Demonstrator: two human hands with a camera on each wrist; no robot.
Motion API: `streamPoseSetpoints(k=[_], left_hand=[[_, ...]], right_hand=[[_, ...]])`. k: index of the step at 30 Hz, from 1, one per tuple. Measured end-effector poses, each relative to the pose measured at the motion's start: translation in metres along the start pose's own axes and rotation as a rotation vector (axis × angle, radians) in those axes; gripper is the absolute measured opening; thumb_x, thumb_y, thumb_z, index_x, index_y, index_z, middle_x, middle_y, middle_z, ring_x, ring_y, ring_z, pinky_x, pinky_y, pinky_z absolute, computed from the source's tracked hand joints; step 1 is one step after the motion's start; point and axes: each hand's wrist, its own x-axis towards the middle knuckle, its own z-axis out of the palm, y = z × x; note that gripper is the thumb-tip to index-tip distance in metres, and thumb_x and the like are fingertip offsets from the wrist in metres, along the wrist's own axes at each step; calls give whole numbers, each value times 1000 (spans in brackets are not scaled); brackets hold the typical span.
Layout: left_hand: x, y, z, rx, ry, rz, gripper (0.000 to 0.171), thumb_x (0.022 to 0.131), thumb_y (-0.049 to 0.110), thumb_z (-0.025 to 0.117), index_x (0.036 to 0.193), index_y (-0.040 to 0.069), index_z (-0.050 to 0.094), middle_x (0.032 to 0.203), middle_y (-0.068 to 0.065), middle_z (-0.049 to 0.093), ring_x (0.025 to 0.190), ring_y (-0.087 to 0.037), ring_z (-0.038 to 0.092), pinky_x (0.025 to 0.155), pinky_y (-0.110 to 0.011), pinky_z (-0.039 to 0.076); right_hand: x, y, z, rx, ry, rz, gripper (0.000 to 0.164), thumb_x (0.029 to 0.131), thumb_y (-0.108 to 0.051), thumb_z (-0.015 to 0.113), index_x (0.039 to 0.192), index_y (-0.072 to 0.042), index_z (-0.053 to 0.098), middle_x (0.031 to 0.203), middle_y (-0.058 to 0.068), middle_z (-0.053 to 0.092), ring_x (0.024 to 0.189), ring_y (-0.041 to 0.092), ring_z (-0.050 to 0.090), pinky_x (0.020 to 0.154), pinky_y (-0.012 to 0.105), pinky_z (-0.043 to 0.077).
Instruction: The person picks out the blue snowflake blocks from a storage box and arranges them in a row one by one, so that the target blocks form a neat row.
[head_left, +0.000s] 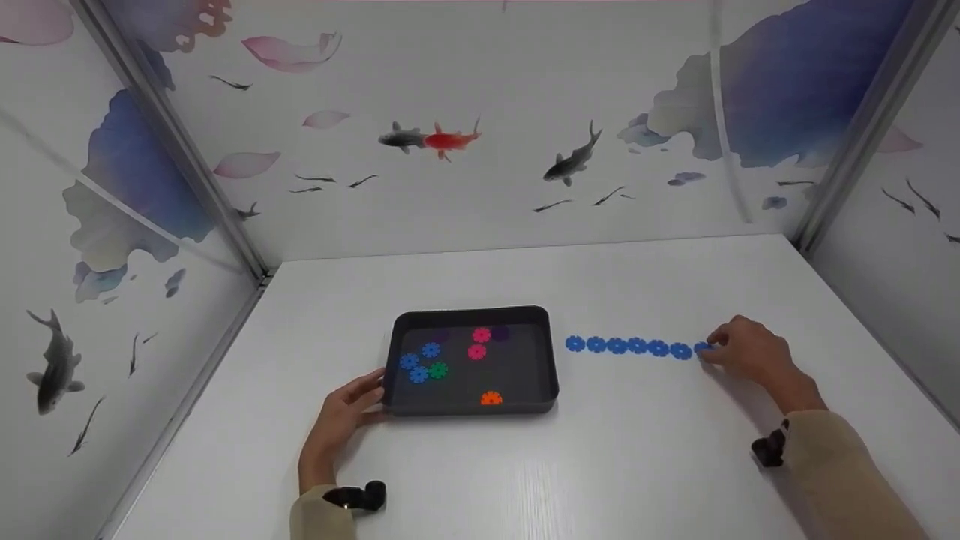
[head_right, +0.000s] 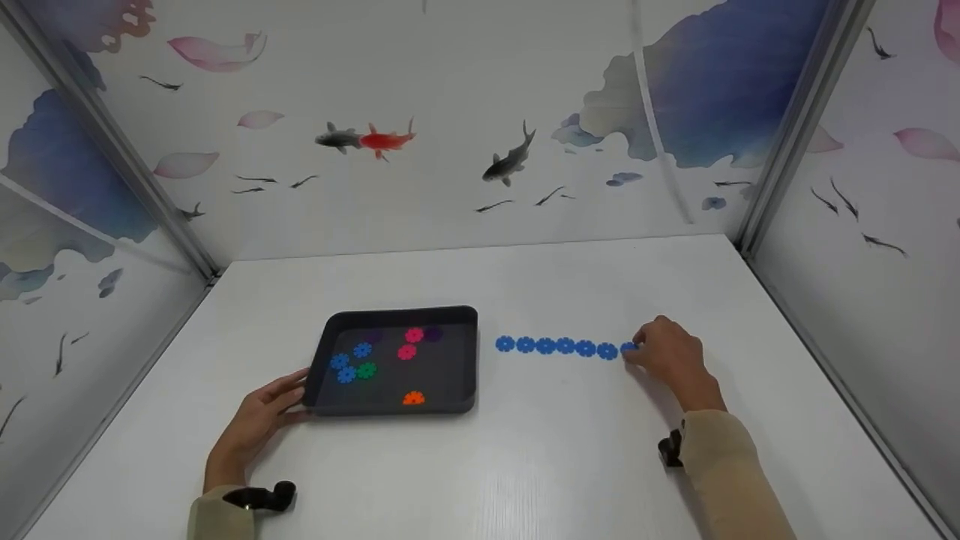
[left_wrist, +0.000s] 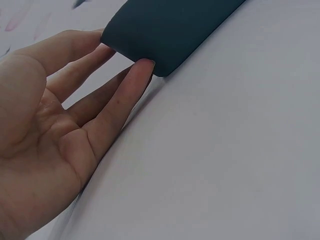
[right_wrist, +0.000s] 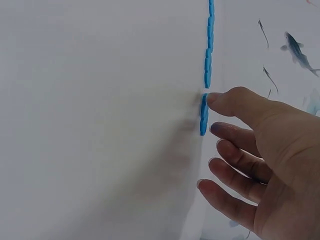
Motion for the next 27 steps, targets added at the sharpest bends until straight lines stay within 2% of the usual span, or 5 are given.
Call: streamPoseSetpoints(k=[7,12,16,23,27], left_hand=[[0,1,0,-10,12,5,46,98,19,65,142,9,56,147,-18,53,125,-29,59,94,-38,60],[-1,-1,1,-11,13,-10,46,98,19,64,143,11,56,146,-17,54,123,-27,60,95,-39,59],[-1,-3,2,-10,23,-16,45,98,19,65,142,12,58,145,-16,56,119,-25,62,94,-38,59],[1,-4,1,6,24,-13,44,98,21,65,142,15,58,146,-15,55,123,-26,60,95,-38,59],[0,-3,0,3,12,2,46,98,21,65,143,12,56,148,-18,53,124,-28,60,94,-38,60]], right_hand=[[-4,-17,-1,44,46,-46,47,91,-34,71,121,3,67,114,26,64,97,37,62,71,45,54],[-6,-40,4,98,91,-100,41,93,-30,70,120,1,69,113,22,66,99,34,63,65,33,51],[-7,-62,11,154,143,-154,38,94,-27,70,122,-1,68,111,20,67,100,33,63,66,29,51],[-8,-98,29,254,214,-253,42,93,-21,72,129,-3,63,114,18,65,100,33,65,75,38,58],[-9,-117,38,300,206,-277,42,92,-19,73,130,-4,62,116,18,64,104,33,65,85,46,60]])
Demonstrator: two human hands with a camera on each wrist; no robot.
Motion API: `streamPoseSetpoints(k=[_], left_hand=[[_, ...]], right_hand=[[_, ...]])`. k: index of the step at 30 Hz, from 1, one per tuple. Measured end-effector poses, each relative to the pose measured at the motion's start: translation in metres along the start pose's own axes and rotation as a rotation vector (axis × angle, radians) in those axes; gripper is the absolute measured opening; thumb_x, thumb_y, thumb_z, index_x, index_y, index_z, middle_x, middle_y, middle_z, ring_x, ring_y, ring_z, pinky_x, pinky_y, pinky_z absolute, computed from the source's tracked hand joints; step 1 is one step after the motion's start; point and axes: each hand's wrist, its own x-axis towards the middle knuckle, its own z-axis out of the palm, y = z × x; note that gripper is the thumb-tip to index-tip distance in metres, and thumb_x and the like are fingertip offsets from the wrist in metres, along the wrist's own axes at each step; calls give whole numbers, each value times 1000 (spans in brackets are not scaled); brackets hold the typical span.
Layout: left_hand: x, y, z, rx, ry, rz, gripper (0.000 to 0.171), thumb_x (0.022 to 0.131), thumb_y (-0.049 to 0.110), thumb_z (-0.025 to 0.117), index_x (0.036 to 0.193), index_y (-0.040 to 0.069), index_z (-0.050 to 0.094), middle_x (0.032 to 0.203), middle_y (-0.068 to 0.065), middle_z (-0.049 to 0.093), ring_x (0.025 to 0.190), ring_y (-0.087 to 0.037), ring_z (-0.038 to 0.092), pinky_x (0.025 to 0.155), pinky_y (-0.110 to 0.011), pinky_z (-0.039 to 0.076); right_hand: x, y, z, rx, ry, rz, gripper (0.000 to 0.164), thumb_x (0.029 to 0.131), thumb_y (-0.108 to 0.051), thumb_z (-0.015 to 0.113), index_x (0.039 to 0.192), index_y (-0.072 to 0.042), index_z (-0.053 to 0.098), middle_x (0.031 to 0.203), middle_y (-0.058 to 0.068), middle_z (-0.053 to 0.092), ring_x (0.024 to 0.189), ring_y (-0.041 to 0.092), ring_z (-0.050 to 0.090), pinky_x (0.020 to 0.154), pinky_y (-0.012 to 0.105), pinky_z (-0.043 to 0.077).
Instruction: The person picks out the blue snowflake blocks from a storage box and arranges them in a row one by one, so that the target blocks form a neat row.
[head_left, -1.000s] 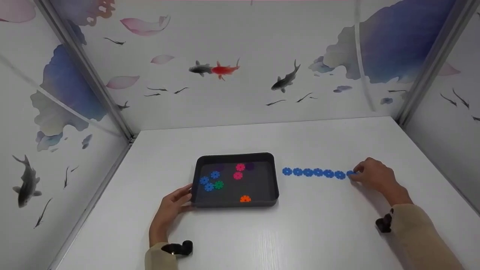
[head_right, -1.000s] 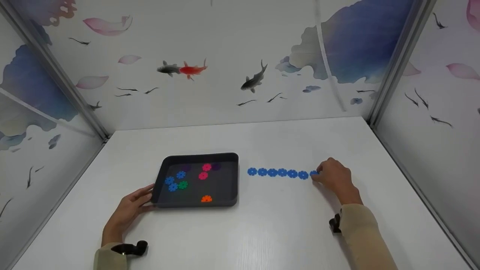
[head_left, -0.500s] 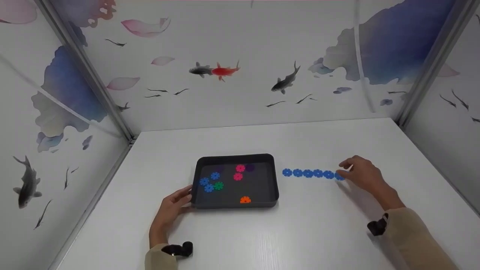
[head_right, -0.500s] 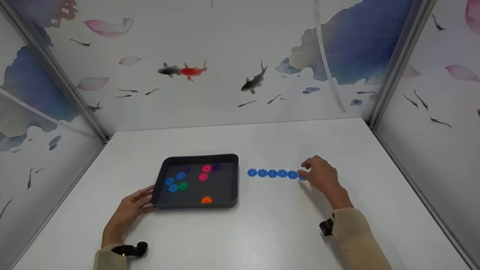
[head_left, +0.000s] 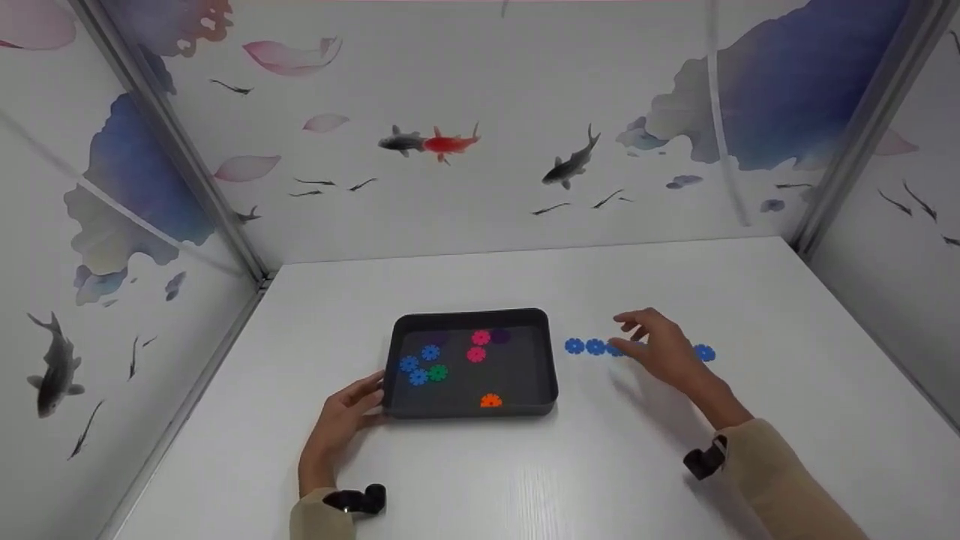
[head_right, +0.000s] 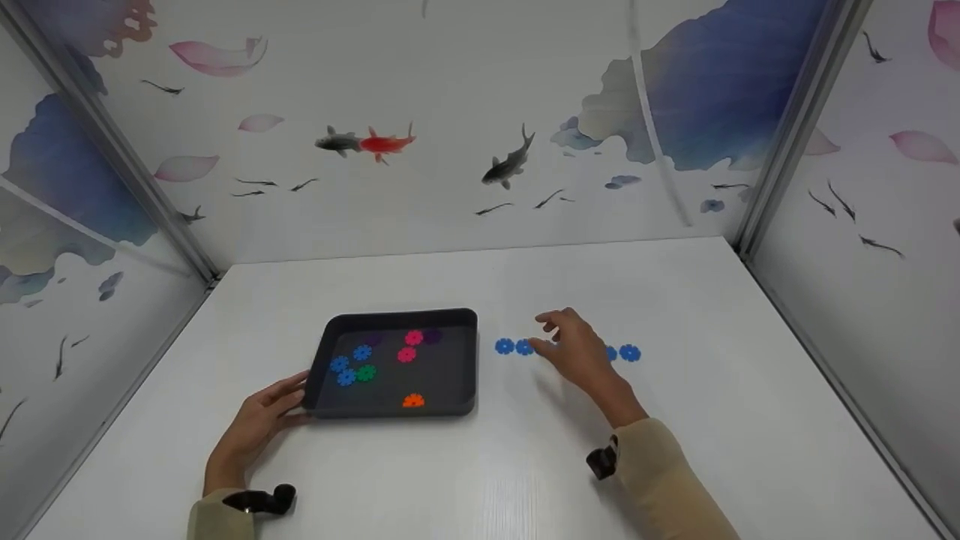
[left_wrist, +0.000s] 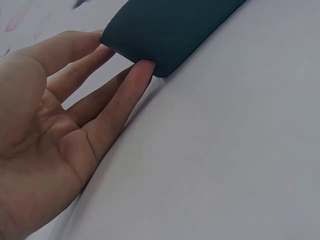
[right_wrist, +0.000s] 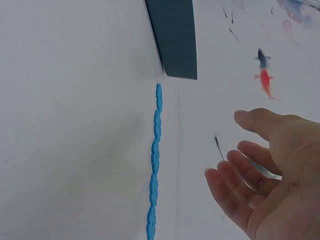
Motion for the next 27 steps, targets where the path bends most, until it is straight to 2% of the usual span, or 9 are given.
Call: streamPoseSetpoints(k=[6,12,19,27], left_hand=[[-1,0,1,-1,2,1,47,98,21,65,143,10,56,147,-19,53,124,-29,60,92,-37,60],[0,4,3,-20,14,-9,45,98,17,65,142,9,57,145,-19,55,117,-26,63,91,-38,61],[2,8,4,-24,23,-22,43,98,15,64,141,11,58,145,-17,56,118,-26,62,92,-38,61],[1,4,3,-17,14,-17,44,98,16,64,141,11,58,145,-18,56,120,-26,62,93,-39,60]], right_hand=[[0,-22,17,98,-55,14,43,93,-23,72,132,-8,61,121,16,62,109,32,64,89,44,60],[3,-49,27,206,-123,-2,45,94,-27,71,135,-10,60,126,16,60,112,32,61,90,45,59],[10,-77,41,241,-190,-5,48,93,-31,72,135,-12,60,131,12,59,117,31,59,94,46,57],[19,-101,63,291,-234,-8,47,92,-29,73,135,-13,61,133,13,54,120,32,56,101,47,54]])
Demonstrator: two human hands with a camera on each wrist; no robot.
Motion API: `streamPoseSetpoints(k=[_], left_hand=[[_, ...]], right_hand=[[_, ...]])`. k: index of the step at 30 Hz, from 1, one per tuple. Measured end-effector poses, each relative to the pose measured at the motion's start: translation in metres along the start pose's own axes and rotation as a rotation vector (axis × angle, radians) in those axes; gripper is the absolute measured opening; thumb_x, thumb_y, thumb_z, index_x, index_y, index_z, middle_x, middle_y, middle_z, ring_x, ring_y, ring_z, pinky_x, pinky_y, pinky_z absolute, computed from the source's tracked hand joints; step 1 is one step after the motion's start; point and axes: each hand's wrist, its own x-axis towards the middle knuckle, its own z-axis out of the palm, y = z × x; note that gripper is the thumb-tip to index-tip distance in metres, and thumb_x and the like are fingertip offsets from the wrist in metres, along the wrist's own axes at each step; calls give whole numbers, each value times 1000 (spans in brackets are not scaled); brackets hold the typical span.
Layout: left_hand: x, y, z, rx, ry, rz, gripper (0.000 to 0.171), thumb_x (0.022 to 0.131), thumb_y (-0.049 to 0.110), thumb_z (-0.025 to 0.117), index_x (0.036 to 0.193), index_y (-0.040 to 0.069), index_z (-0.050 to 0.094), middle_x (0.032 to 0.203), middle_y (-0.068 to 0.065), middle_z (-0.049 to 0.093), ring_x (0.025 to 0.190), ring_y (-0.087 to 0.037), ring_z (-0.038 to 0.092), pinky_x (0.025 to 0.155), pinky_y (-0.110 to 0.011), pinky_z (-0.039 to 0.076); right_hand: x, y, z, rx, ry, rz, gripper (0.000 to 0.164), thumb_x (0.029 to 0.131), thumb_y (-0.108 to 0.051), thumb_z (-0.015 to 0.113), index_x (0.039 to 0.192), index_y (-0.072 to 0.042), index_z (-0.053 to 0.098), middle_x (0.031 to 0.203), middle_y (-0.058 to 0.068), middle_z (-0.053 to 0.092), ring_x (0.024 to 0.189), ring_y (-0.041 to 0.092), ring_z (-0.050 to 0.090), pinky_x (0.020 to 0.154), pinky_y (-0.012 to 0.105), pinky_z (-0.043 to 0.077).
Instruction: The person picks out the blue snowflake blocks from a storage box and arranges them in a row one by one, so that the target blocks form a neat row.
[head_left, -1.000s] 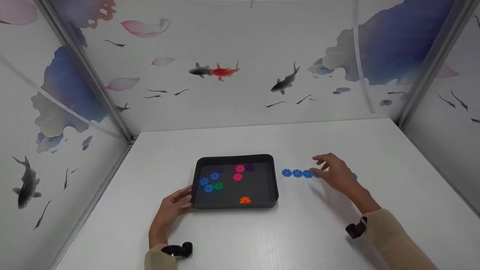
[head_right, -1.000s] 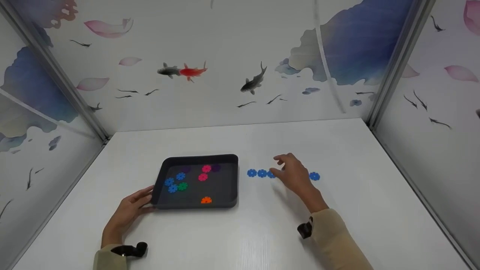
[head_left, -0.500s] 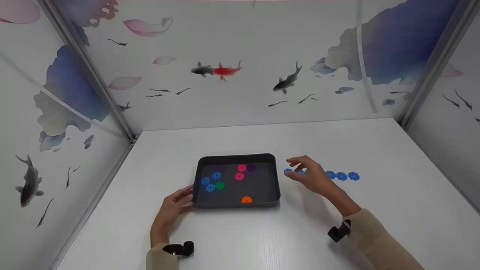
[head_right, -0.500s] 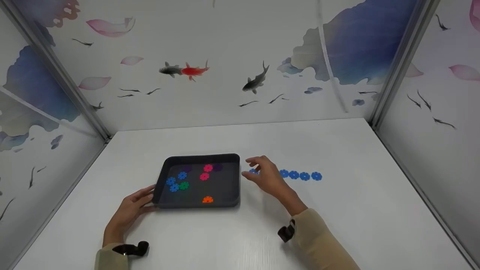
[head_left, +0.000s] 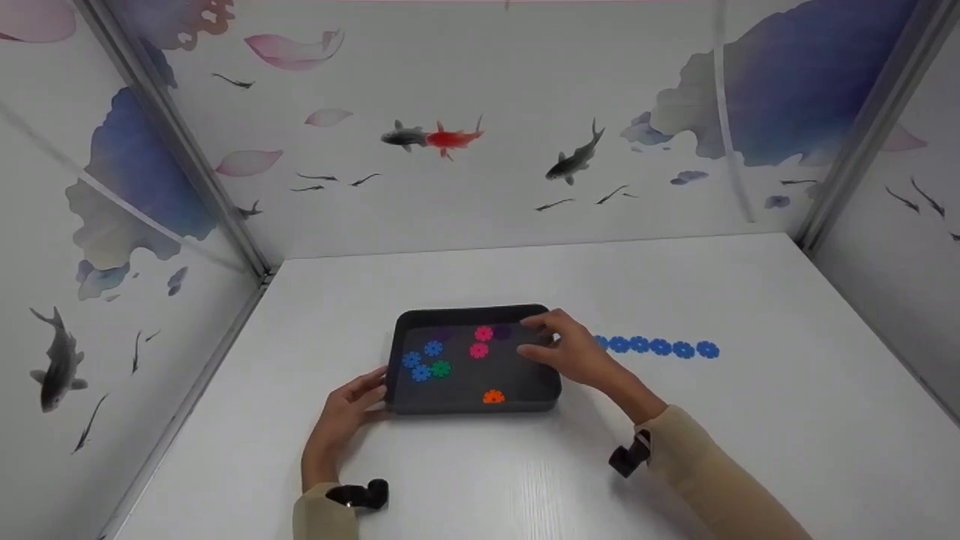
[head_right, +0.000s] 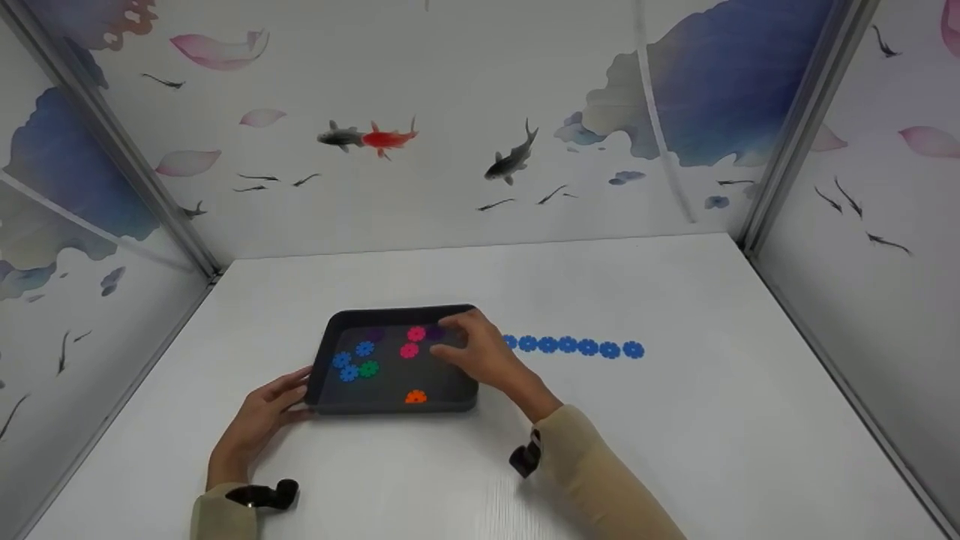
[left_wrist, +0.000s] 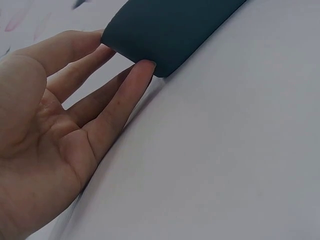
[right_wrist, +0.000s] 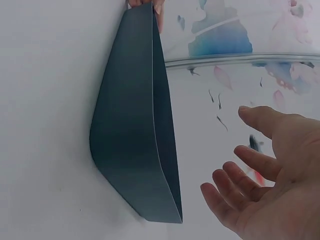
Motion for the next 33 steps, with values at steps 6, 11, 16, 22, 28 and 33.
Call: streamPoseSetpoints(k=[6,11,16,22,28,33], left_hand=[[-1,-1,-1,4,12,-9,43,98,17,64,140,13,59,144,-16,57,121,-25,62,93,-38,60],[-1,-1,0,7,10,-4,43,98,18,65,141,12,59,145,-18,55,123,-28,60,93,-38,60],[0,-2,-1,-6,1,-8,45,97,19,66,141,12,58,146,-17,55,122,-27,61,94,-37,60],[1,-4,-2,-14,-7,-11,46,97,21,67,141,13,59,145,-15,56,120,-25,62,93,-37,60],[0,-3,-3,-27,-15,-13,46,97,20,66,142,12,58,146,-16,54,121,-25,61,95,-38,59],[-1,0,-2,-28,-18,-14,46,98,17,65,142,11,57,148,-17,53,124,-27,60,95,-38,59]], right_hand=[[11,-10,23,-2,-25,-19,46,92,-29,73,133,-13,62,133,14,55,121,34,56,100,45,55],[19,-16,42,8,-47,-52,45,91,-26,75,131,-11,64,128,15,55,120,36,56,102,47,54],[26,-19,57,-7,-78,-71,45,91,-24,75,130,-8,63,128,18,55,120,37,56,105,49,51],[36,-25,71,-74,-123,-64,49,92,-26,74,135,-6,60,133,17,53,122,36,55,104,48,52],[44,-34,83,-90,-190,-111,55,93,-26,73,139,-2,56,136,20,52,125,38,54,105,50,51],[50,-38,95,-108,-216,-140,56,92,-23,74,139,1,55,135,23,53,123,38,55,105,49,51]])
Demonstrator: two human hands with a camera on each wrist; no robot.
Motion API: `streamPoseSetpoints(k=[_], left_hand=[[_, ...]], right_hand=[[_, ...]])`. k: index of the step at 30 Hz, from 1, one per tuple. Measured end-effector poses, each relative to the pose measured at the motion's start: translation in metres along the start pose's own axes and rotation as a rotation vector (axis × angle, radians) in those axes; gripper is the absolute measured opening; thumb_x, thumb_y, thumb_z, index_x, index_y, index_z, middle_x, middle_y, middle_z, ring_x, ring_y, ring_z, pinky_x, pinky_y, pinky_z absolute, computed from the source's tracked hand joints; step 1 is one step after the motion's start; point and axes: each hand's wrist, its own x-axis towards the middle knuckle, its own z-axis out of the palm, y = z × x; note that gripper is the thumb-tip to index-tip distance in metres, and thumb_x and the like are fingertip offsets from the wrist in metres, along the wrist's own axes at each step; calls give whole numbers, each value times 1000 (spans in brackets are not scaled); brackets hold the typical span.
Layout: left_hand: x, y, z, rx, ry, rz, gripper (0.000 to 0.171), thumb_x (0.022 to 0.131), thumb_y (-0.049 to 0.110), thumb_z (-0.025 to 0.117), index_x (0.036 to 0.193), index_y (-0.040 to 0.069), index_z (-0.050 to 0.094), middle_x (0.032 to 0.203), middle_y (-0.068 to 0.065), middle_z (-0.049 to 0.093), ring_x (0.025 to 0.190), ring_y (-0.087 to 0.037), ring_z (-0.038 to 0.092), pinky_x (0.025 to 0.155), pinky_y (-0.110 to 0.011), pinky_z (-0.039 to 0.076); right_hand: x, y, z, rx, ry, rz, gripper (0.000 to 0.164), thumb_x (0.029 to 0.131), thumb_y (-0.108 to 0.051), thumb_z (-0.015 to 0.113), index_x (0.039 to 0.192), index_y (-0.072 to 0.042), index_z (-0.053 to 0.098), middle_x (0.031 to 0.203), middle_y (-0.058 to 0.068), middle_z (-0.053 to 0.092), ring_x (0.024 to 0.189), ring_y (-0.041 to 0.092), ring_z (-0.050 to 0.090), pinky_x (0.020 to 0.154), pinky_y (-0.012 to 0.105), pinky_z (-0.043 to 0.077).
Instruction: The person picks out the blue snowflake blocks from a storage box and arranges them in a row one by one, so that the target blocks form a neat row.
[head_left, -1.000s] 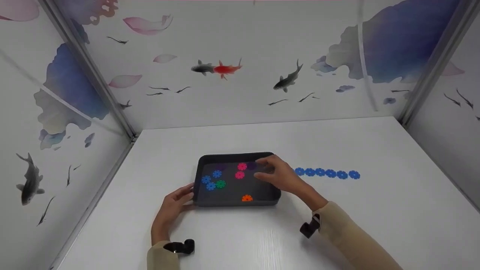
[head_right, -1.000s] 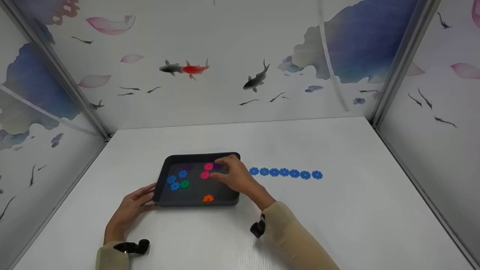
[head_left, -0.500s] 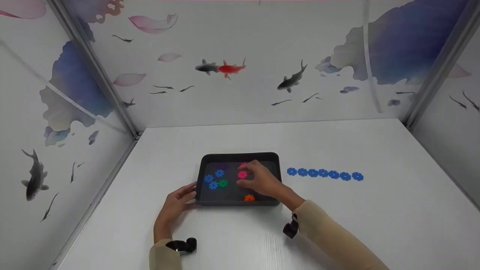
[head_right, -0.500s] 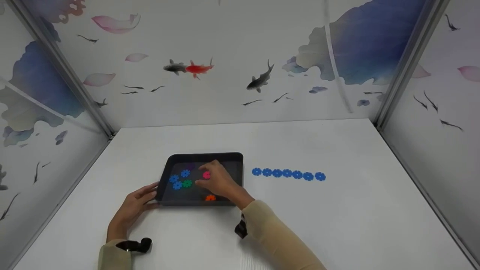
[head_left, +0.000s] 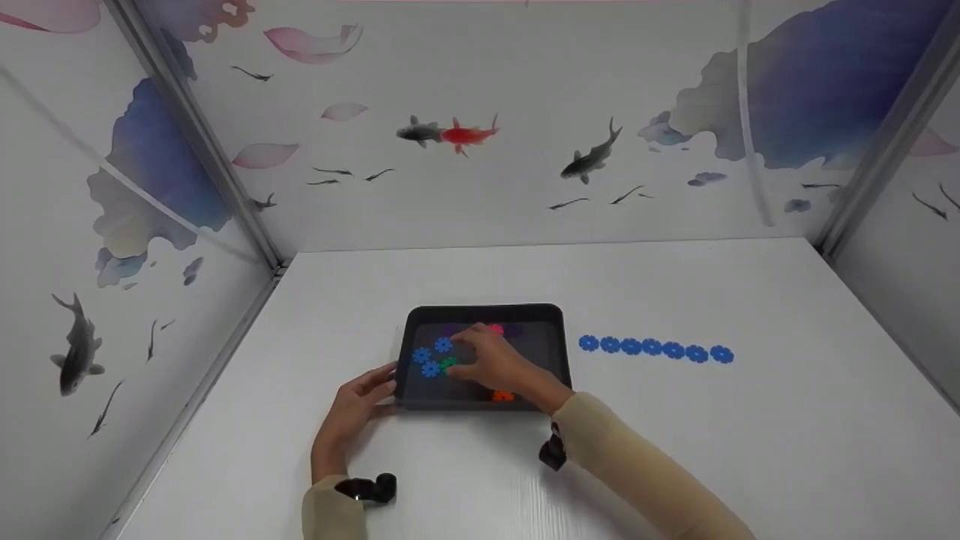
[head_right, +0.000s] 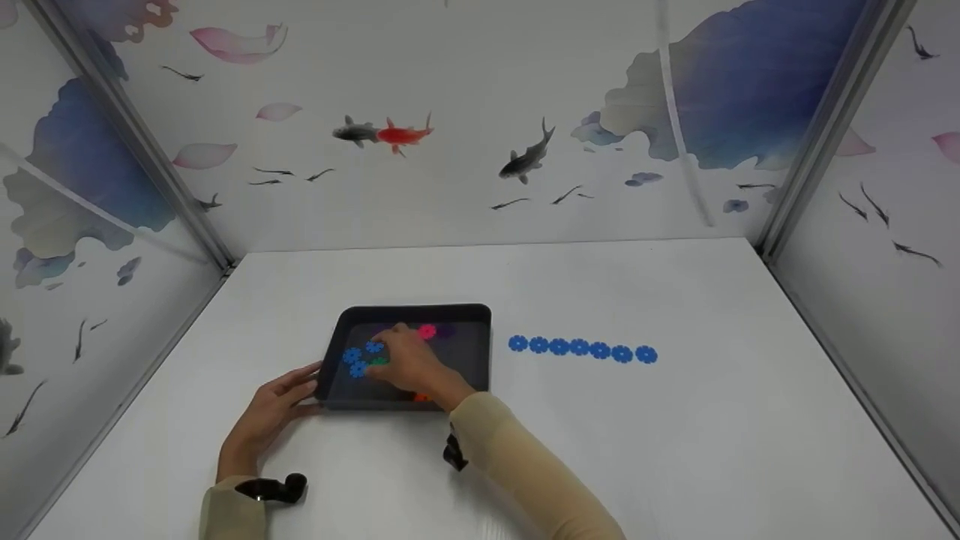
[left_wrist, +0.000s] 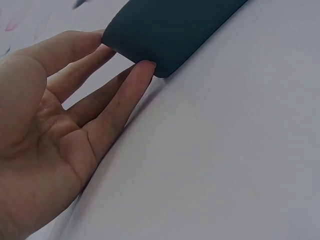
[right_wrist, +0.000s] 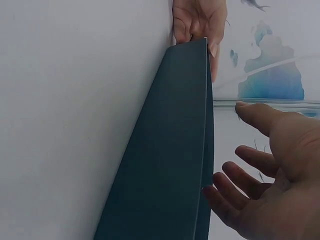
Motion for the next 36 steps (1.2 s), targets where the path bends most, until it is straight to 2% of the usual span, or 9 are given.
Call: streamPoseSetpoints(k=[5,11,17,29,36], left_hand=[[0,0,0,11,2,11,46,98,18,65,142,10,57,147,-18,53,124,-28,59,94,-38,59],[1,-2,0,-5,-14,21,47,98,15,64,143,8,55,148,-20,52,122,-27,61,93,-38,60],[1,-2,-1,-12,-8,20,47,98,15,64,143,7,55,147,-20,53,120,-26,62,92,-38,60],[0,-1,-1,-17,-25,21,48,98,16,65,144,6,54,147,-20,53,121,-27,61,93,-39,60],[2,-1,-1,-22,-32,25,49,97,19,66,143,7,55,147,-20,53,121,-26,62,93,-39,60]], right_hand=[[9,-1,11,-32,-8,29,55,91,-25,75,136,-1,59,135,19,55,123,33,57,108,47,50],[20,3,20,-66,-9,78,52,90,-26,76,135,-5,61,135,18,54,119,30,57,106,46,51],[27,4,25,-49,-14,115,51,90,-26,77,135,-7,62,138,19,52,124,33,53,108,48,50],[39,5,35,-57,-14,219,43,86,-28,80,126,-14,70,135,16,53,119,28,49,108,49,49],[44,4,39,-68,3,184,44,83,-24,83,123,-10,71,126,16,58,115,28,54,105,46,51]])
